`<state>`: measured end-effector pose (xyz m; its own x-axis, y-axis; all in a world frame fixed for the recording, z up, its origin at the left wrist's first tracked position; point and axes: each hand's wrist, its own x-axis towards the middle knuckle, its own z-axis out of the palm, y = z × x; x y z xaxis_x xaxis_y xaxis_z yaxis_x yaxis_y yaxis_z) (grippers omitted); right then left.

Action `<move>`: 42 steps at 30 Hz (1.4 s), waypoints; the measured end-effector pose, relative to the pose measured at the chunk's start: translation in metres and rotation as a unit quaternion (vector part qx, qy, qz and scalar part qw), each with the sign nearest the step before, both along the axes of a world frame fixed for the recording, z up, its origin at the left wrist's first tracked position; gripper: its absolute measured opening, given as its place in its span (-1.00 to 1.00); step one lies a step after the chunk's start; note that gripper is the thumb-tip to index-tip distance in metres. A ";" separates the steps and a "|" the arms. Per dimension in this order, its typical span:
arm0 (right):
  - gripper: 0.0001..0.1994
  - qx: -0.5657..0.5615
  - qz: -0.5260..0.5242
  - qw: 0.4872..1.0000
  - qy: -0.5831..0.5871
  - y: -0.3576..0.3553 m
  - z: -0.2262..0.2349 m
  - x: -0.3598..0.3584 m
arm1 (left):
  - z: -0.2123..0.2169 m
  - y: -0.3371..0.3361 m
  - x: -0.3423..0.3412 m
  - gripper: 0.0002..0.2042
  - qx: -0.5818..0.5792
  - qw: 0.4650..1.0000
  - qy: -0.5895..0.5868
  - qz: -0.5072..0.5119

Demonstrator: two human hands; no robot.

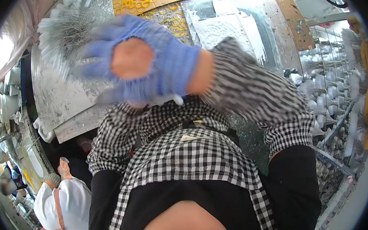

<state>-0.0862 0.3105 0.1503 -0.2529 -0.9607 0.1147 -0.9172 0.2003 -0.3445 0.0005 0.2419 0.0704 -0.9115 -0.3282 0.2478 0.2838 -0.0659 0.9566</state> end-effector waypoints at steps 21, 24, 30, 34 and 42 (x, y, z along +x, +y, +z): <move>-0.66 -0.302 -0.093 0.948 -0.034 0.017 -0.121 -0.005 | 0.032 -0.057 0.010 -0.64 -0.557 0.806 0.175 0.102; -0.73 -0.356 -0.091 0.929 -0.043 0.004 -0.176 0.001 | -0.020 -0.063 0.009 -0.65 -0.558 0.797 0.215 0.083; -0.76 -0.344 -0.138 0.918 -0.141 0.014 -0.148 0.003 | 0.023 -0.052 -0.035 -0.77 -0.527 0.821 0.217 0.040; -0.66 -0.303 -0.153 0.940 -0.024 0.006 -0.176 -0.038 | 0.008 -0.043 -0.093 -0.55 -0.549 0.825 0.135 0.005; -0.79 -0.255 -0.142 0.948 -0.127 0.044 -0.251 -0.011 | -0.011 -0.028 -0.012 -0.64 -0.598 0.774 0.207 -0.022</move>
